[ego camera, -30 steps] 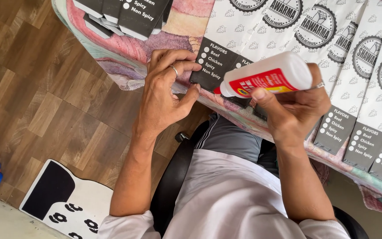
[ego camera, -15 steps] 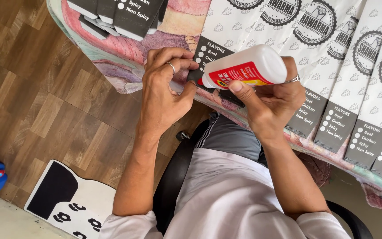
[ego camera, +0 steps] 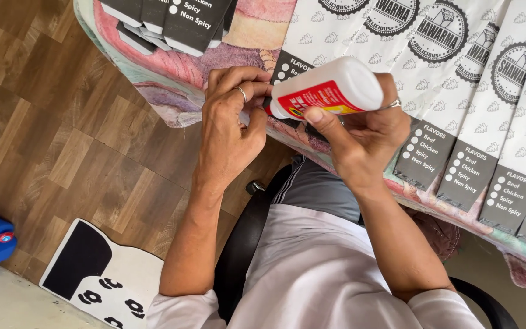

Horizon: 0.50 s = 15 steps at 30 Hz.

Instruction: The person folds printed paper sheets into small rectangular packages and secures the edges with glue. They repeatedly pick up a sheet, fold it, apply glue to the flap, and press it closed, then place the finished package on the table.

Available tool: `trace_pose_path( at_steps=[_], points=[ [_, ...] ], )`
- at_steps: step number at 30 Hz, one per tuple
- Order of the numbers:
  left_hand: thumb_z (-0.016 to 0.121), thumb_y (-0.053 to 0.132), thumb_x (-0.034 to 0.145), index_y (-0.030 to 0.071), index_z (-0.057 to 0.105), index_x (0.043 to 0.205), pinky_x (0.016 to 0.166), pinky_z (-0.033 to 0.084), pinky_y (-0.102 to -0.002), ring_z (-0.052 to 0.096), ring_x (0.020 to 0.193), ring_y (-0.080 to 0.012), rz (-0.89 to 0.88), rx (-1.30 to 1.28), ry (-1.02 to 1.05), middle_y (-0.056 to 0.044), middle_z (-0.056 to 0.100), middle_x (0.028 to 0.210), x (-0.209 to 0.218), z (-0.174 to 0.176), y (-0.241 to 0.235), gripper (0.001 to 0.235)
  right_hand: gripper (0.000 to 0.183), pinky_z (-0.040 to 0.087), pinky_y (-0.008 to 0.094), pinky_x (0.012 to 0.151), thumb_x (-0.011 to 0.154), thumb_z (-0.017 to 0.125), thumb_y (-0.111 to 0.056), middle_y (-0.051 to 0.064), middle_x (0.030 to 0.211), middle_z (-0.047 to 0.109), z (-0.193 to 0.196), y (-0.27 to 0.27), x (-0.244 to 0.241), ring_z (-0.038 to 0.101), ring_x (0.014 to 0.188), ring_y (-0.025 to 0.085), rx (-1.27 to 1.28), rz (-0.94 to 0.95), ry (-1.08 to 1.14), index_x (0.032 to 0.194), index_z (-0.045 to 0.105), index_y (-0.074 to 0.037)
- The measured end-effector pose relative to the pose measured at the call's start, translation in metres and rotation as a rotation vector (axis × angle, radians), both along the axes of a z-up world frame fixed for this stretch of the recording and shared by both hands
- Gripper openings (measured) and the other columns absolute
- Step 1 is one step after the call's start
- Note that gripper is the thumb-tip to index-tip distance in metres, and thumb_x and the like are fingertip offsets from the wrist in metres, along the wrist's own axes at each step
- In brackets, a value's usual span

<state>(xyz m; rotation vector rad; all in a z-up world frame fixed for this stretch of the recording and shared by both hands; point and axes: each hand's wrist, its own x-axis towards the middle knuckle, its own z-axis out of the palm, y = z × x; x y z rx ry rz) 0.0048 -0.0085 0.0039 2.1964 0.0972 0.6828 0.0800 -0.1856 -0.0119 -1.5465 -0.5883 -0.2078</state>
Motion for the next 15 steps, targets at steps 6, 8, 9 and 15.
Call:
trace_pose_path(
  at_steps=[6, 8, 9, 15],
  points=[
    [0.045, -0.014, 0.082, -0.001, 0.074, 0.099, 0.092, 0.049, -0.035, 0.051, 0.107, -0.0258, 0.006, -0.034, 0.003, -0.006, 0.066, 0.112, 0.001, -0.001, -0.001, 0.036, 0.027, 0.026, 0.028, 0.055, 0.083, 0.09, -0.006, 0.005, 0.091, 0.047, -0.005, -0.022, -0.003, 0.042, 0.07, 0.015, -0.042, -0.051, -0.059, 0.085, 0.065, 0.003],
    [0.047, -0.015, 0.083, 0.0, 0.074, 0.099, 0.089, 0.051, -0.032, 0.052, 0.108, -0.0254, 0.015, -0.035, -0.008, -0.006, 0.067, 0.113, 0.001, -0.001, -0.001, 0.034, 0.028, 0.03, 0.025, 0.054, 0.084, 0.092, -0.008, 0.002, 0.095, 0.046, -0.007, -0.039, -0.005, 0.046, 0.069, 0.013, -0.08, -0.136, 0.027, 0.089, 0.066, 0.001],
    [0.047, -0.015, 0.083, 0.0, 0.074, 0.099, 0.089, 0.051, -0.032, 0.052, 0.108, -0.0254, 0.008, -0.034, -0.008, -0.006, 0.067, 0.113, 0.001, -0.002, -0.001, 0.034, 0.028, 0.03, 0.025, 0.054, 0.084, 0.092, -0.008, 0.002, 0.095, 0.046, -0.004, -0.041, -0.006, 0.046, 0.069, 0.013, -0.079, -0.143, 0.027, 0.089, 0.066, 0.001],
    [0.053, -0.014, 0.085, 0.0, 0.075, 0.101, 0.092, 0.051, -0.038, 0.053, 0.111, -0.0257, -0.011, 0.002, 0.0, -0.006, 0.068, 0.113, 0.001, -0.004, 0.002, 0.03, 0.038, 0.053, 0.031, 0.073, 0.086, 0.086, -0.012, 0.006, 0.089, 0.061, 0.01, -0.057, -0.003, 0.059, 0.081, 0.015, 0.213, -0.118, 0.139, 0.109, 0.056, -0.002]
  ],
)
